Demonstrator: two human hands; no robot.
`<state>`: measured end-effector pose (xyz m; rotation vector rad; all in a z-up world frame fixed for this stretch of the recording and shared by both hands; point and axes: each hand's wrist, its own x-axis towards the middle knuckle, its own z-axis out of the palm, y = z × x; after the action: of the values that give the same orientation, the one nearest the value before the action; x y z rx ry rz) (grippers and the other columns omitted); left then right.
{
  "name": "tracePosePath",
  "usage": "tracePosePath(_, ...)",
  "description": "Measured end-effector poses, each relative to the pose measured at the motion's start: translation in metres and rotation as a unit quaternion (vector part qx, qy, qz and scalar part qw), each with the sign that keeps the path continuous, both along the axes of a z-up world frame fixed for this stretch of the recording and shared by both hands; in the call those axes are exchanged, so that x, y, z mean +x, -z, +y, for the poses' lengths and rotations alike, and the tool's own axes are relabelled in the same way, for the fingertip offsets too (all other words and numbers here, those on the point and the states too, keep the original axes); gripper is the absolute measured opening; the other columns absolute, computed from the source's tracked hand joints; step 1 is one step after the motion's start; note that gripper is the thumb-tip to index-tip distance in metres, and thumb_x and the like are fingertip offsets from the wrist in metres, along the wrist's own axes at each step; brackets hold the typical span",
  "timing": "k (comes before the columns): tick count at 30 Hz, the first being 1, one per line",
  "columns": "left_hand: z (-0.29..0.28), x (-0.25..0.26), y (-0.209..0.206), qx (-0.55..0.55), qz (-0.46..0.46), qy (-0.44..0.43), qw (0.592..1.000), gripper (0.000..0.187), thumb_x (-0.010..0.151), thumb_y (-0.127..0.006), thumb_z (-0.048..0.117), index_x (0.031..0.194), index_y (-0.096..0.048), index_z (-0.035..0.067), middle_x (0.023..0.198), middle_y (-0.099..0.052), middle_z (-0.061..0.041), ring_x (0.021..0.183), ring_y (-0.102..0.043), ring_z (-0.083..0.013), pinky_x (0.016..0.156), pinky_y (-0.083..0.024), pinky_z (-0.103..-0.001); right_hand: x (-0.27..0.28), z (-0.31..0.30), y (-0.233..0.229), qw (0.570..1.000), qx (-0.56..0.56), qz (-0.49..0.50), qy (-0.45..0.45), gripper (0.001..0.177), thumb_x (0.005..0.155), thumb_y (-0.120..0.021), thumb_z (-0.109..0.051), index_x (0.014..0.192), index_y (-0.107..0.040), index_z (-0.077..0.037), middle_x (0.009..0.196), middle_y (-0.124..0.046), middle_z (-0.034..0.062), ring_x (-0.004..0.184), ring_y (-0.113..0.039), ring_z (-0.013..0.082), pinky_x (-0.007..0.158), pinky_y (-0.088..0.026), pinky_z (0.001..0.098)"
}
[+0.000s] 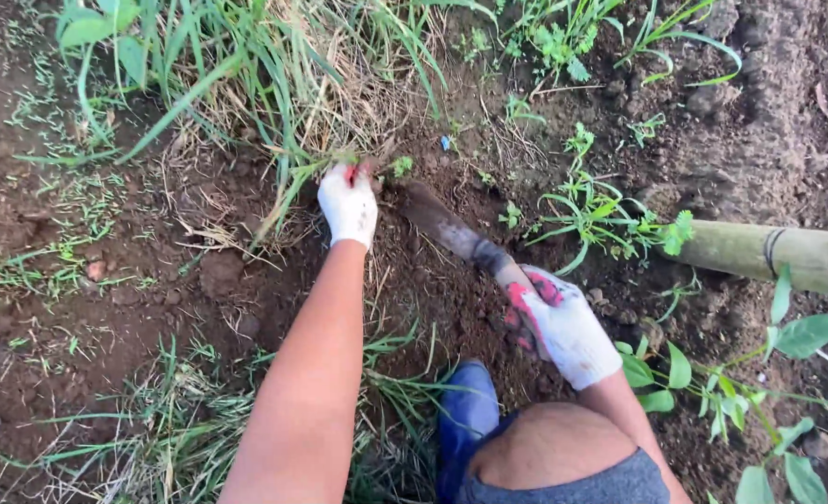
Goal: Removing weeds from a garden bed using a small hand tool and manual pulling.
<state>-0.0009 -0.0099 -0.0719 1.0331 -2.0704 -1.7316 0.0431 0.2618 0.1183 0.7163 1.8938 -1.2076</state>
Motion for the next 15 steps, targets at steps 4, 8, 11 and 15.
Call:
tracePosePath(4, 0.004, -0.011, 0.004, 0.257, 0.012, -0.034, 0.966, 0.014, 0.103, -0.053, 0.010, 0.096, -0.062, 0.001, 0.086, -0.074, -0.003, 0.056, -0.055, -0.0143, 0.049, -0.038, -0.029, -0.004, -0.024, 0.026, 1.000, -0.010, -0.026, 0.006, 0.030, 0.094, -0.065, -0.029, 0.122, -0.068, -0.019, 0.068, -0.061, 0.0013, 0.046, -0.050, 0.0128, 0.039, -0.039, 0.0285)
tracePosePath(8, 0.010, -0.010, 0.029, 0.217, 0.014, -0.002, 0.976, 0.016, 0.107, -0.051, 0.010, 0.094, -0.057, 0.005, 0.076, -0.059, -0.001, 0.060, -0.051, -0.0097, 0.052, -0.038, -0.026, -0.002, -0.038, 0.061, 0.990, -0.114, -0.047, 0.072, 0.023, 0.093, -0.065, -0.026, 0.114, -0.064, -0.018, 0.066, -0.059, 0.0014, 0.043, -0.047, 0.0131, 0.038, -0.039, 0.0292)
tracePosePath(11, 0.022, -0.006, 0.052, 0.187, 0.056, -0.002, 0.981, 0.015, 0.107, -0.052, 0.007, 0.093, -0.058, 0.004, 0.077, -0.057, 0.001, 0.065, -0.050, -0.0069, 0.057, -0.040, -0.024, -0.005, -0.031, 0.076, 0.988, -0.126, -0.041, 0.077, 0.021, 0.093, -0.066, -0.025, 0.112, -0.064, -0.017, 0.066, -0.059, 0.0018, 0.042, -0.047, 0.0130, 0.036, -0.038, 0.0292)
tracePosePath(15, 0.028, 0.002, 0.033, 0.141, 0.075, -0.016, 0.987, 0.017, 0.106, -0.052, 0.003, 0.090, -0.059, 0.002, 0.077, -0.057, 0.001, 0.066, -0.050, -0.0066, 0.060, -0.043, -0.023, -0.021, -0.027, 0.075, 0.983, -0.171, -0.039, 0.052, 0.022, 0.097, -0.066, -0.030, 0.113, -0.067, -0.016, 0.065, -0.058, 0.0002, 0.042, -0.046, 0.0109, 0.036, -0.037, 0.0279)
